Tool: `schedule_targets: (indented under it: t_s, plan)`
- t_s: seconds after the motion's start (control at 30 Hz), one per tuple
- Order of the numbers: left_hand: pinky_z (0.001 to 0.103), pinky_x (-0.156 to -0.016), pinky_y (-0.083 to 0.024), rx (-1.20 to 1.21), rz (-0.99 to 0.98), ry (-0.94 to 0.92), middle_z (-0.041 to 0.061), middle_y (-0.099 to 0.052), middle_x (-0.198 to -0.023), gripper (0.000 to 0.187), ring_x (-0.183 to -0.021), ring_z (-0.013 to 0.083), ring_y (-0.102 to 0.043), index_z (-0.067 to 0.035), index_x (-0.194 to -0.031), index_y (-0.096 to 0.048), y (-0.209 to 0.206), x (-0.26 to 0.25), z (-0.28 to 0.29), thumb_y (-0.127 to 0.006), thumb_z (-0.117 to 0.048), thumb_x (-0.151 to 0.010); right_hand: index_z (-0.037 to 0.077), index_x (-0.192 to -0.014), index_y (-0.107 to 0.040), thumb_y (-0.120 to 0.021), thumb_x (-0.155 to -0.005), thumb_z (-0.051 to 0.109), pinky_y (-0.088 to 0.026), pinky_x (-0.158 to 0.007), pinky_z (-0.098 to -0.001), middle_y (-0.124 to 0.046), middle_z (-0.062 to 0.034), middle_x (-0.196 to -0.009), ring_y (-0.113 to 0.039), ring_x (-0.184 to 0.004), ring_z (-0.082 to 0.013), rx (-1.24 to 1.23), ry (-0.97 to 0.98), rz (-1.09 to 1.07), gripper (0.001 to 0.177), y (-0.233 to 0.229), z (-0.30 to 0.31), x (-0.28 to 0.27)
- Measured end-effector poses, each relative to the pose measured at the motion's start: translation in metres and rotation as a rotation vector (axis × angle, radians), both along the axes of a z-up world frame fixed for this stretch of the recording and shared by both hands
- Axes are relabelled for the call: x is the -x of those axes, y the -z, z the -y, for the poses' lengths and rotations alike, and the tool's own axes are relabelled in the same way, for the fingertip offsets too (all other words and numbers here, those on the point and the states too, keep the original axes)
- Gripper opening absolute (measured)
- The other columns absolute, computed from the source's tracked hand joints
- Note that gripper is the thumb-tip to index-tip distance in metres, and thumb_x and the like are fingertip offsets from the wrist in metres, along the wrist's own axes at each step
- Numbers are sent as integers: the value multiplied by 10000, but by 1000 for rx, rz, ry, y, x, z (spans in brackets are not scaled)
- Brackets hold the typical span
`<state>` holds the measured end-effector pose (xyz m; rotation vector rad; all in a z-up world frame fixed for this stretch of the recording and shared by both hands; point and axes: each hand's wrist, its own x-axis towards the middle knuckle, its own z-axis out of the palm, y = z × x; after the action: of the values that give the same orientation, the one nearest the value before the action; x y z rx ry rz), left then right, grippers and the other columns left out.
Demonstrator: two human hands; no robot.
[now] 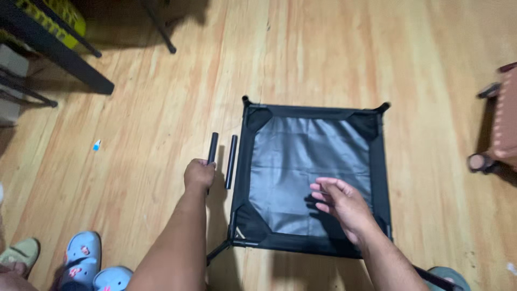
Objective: The person disassembles a small black folding stool by removing its four metal legs one by one. They lift the stool, flip it, and pull each leg out of its socket, placing the removed legs on the floor beside the stool.
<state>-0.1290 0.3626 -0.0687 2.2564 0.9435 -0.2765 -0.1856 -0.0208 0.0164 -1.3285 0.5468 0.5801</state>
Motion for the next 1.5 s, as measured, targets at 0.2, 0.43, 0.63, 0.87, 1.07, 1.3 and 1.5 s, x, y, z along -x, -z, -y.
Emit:
schedule_targets:
  t_s: [0.2,0.43,0.63,0.87,1.07,1.3,1.5]
  plan:
    - [419,-930,-564,-64,69,-202,213,-738,-1119,413,-1050,331,-728,-42,-1247,-667,49,-4,11,-680,-178,-857,34,-1258,-661,-548,-1006,314,-546,-952,-365,-744,-122,-1221,-694,-1101,-202,14,-57,-111,394,29,-1,0]
    - [437,-1075,-498,63,-120,58,200,-680,-1285,537,-1208,357,-660,-100,-1399,-603,52,12,40,-671,-198,-875,26,-1250,-666,-558,-997,316,-545,-964,-368,-746,-126,-1217,-692,-1108,-202,18,-57,-167,400,34,4,10]
    - [442,-1055,-489,-7,-127,197,230,-590,-1357,585,-1233,379,-612,-74,-1407,-561,38,12,53,-731,-261,-879,25,-1240,-666,-561,-992,307,-542,-957,-366,-752,-117,-1211,-696,-1091,-196,13,-63,-125,390,26,11,10]
    - [421,-1053,-513,22,-99,234,273,-662,-1293,572,-1225,377,-647,40,-1366,-569,44,15,50,-717,-230,-884,40,-1258,-686,-560,-1010,294,-541,-964,-375,-761,-110,-1224,-691,-1094,-208,99,-91,-134,377,54,24,19]
    - [420,-1061,-496,41,-90,238,266,-660,-1293,583,-1228,378,-634,21,-1369,-553,49,14,45,-706,-246,-874,242,-1266,-681,-725,-857,245,-489,-1094,-408,-610,-96,-1414,-591,-1312,-306,851,-753,653,411,97,8,77]
    - [442,-1038,-460,-89,-45,275,312,-545,-1366,661,-1233,423,-570,4,-1407,-505,39,18,42,-745,-278,-859,449,-1511,-396,-609,-968,216,-373,-1143,-626,-104,-35,-1679,-181,-1514,-455,1094,-1194,241,628,116,-10,113]
    - [415,-1076,-484,-100,-46,510,249,-656,-1309,597,-1240,374,-622,-26,-1369,-604,4,11,47,-721,-328,-867,526,-1524,-325,-559,-970,173,-393,-1108,-667,-30,16,-1722,-180,-1535,-434,1170,-1278,238,697,107,-9,114]
